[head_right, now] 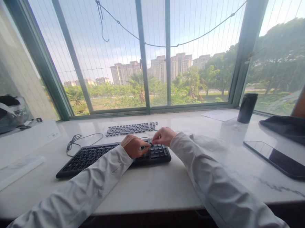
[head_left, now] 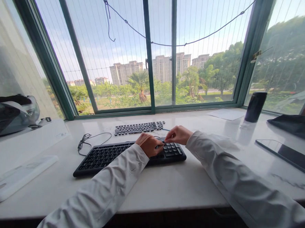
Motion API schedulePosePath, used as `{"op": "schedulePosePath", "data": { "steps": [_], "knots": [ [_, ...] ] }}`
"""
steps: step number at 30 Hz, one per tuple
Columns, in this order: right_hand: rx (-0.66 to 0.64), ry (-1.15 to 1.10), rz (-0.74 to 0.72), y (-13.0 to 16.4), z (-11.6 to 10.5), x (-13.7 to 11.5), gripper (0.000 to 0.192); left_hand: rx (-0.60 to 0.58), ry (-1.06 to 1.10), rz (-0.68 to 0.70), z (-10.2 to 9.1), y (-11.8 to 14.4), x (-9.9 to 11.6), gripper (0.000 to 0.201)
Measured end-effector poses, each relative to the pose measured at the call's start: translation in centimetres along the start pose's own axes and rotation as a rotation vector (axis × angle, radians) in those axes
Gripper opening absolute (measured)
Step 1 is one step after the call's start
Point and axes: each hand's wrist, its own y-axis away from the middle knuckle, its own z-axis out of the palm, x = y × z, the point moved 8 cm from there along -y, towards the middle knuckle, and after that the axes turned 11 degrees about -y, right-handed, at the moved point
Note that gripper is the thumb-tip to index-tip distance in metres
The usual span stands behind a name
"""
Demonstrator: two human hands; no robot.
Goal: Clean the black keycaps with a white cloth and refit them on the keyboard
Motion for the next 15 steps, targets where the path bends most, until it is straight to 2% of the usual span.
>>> {"op": "schedulePosePath", "data": {
  "steps": [2,3,6,11,13,15],
  "knots": [
    [0.084,0.076,-0.033,0.0,-0.7,-0.6,0.024,0.049,0.006,-0.103,-0.2,0.1,-1.3,0.030],
    [0.071,0.099,-0.046,0.0,-0.5,-0.9,0.023,0.070,0.008,-0.153,-0.3,0.1,-2.0,0.031],
    [-0.077,0.099,-0.053,0.1,1.3,-1.0,0.019,0.097,0.012,-0.252,-0.3,0.3,-3.2,0.030],
    [-0.064,0.093,-0.090,0.0,1.3,-0.6,0.023,0.069,0.026,-0.289,0.3,0.4,-3.3,0.029],
    [-0.098,0.086,-0.075,-0.1,1.4,-0.2,0.024,0.055,0.031,-0.292,0.5,0.4,-3.2,0.029],
    [-0.066,0.084,-0.038,-0.2,0.8,0.2,0.026,0.041,0.034,-0.300,0.7,0.4,-3.3,0.029]
  ]
}}
